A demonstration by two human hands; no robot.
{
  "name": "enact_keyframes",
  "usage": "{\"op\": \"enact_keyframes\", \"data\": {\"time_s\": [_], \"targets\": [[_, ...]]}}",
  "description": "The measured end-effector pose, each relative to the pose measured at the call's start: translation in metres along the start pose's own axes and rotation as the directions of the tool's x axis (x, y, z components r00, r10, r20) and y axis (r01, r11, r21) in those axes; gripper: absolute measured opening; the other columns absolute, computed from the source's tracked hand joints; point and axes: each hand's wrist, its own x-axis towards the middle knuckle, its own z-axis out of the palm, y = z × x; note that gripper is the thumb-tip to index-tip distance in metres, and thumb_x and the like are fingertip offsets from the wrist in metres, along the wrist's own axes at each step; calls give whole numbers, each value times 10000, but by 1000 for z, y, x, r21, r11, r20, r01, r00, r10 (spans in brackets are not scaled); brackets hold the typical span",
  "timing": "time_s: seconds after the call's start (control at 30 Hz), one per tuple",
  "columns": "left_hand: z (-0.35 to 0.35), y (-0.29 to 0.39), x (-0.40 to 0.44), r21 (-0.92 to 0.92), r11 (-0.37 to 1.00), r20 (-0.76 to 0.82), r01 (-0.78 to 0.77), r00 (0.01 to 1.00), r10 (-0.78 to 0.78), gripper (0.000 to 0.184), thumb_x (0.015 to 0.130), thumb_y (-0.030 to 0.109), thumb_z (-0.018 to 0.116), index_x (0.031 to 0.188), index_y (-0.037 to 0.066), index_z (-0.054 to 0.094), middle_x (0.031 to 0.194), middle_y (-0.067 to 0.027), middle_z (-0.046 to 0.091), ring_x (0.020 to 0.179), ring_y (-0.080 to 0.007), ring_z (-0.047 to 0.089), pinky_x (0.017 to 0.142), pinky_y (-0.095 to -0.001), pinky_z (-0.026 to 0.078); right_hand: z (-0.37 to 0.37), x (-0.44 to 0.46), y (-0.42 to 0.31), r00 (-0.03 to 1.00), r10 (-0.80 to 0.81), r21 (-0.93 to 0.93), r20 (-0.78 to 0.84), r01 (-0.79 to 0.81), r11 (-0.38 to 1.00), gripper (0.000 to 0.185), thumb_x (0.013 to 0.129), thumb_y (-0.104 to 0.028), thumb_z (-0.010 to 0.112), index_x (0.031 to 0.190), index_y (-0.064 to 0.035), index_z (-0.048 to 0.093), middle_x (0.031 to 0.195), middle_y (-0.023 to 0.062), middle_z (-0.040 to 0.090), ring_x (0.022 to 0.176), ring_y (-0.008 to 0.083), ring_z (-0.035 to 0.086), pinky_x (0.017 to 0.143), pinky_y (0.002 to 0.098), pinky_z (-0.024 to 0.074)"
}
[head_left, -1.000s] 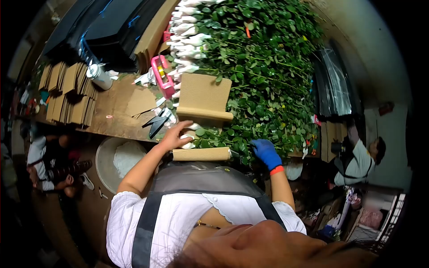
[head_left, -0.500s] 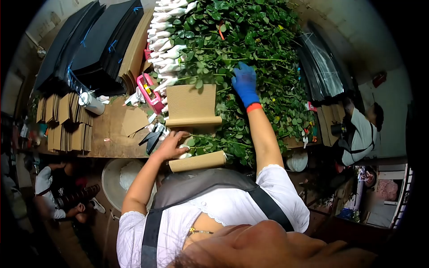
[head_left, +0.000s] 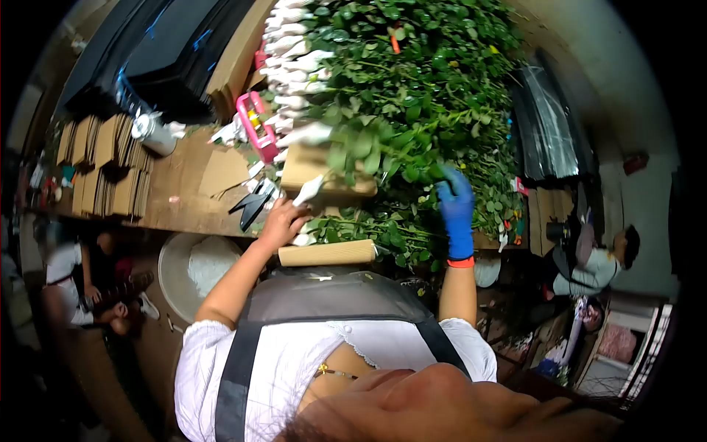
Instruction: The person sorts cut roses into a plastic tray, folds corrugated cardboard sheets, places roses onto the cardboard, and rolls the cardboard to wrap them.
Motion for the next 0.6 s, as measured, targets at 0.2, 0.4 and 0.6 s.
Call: {"op": "enact_keyframes", "data": {"time_s": [0.2, 0.4, 0.6], "targets": [[-5, 10, 4, -16, 999, -22, 49, 999, -49, 123, 827, 162, 705, 923, 83, 710, 917, -65, 701, 866, -274, 619, 803, -384, 462, 16, 52, -19, 998, -35, -192, -58, 23, 981, 304, 836, -31, 614, 1136, -35, 659, 1121, 139, 673, 1024, 312, 641, 893, 362, 500], [-6, 10, 2, -59, 993, -27, 100, 994, -102, 141, 827, 175, 712, 935, 85, 702, 882, -76, 692, 797, -286, 627, 771, -378, 484, 17, 59, -51, 985, -168, 23, -29, 168, 985, 332, 827, 11, 596, 1140, -64, 676, 1145, 125, 677, 1057, 305, 638, 927, 385, 497], [28, -34, -19, -10, 961, 8, 277, 961, -277, 388, 803, 246, 743, 1092, 49, 575, 988, -175, 638, 896, -325, 631, 763, -417, 494, 6, -7, -20, 880, -131, 88, 456, 102, 991, 360, 799, 17, 622, 1138, -92, 682, 1125, 123, 682, 1044, 310, 641, 926, 383, 498]]}}
